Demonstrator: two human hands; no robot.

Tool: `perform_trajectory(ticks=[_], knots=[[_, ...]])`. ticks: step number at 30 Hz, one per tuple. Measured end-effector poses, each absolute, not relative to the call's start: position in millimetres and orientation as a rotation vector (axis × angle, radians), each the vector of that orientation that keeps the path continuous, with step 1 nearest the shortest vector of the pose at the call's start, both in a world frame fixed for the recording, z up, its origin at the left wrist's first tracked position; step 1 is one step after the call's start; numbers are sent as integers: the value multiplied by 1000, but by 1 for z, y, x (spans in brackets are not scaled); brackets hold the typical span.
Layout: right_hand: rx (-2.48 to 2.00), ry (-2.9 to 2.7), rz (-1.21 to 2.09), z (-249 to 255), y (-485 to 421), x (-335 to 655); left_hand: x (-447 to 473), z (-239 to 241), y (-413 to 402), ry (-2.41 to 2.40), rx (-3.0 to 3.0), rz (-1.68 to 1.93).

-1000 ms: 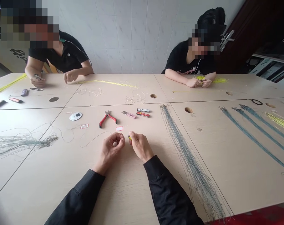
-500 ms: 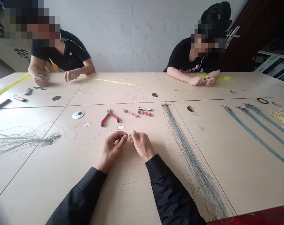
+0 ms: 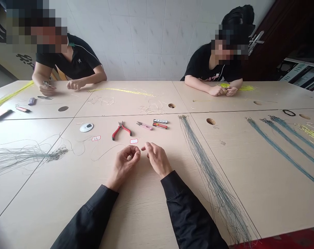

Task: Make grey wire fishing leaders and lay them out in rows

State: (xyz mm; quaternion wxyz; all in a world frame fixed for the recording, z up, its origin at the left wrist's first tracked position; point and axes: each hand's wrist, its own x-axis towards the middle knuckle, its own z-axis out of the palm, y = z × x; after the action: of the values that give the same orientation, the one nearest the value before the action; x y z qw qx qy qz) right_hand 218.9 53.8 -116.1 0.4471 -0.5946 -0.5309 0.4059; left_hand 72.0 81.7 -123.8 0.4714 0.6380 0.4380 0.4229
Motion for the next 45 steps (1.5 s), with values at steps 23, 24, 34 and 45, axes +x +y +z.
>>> perform_trajectory(ticks=[23, 24, 34, 45], knots=[[-1548, -865, 791, -21, -125, 309, 51, -116, 102, 738, 576, 1425], [-1563, -836, 754, -18, -135, 315, 50, -116, 102, 733, 578, 1429], [-1585, -745, 575, 18, -165, 311, 54, -119, 96, 776, 768, 1286], [-1620, -936, 631, 29, -157, 297, 60, -123, 92, 795, 985, 1160]])
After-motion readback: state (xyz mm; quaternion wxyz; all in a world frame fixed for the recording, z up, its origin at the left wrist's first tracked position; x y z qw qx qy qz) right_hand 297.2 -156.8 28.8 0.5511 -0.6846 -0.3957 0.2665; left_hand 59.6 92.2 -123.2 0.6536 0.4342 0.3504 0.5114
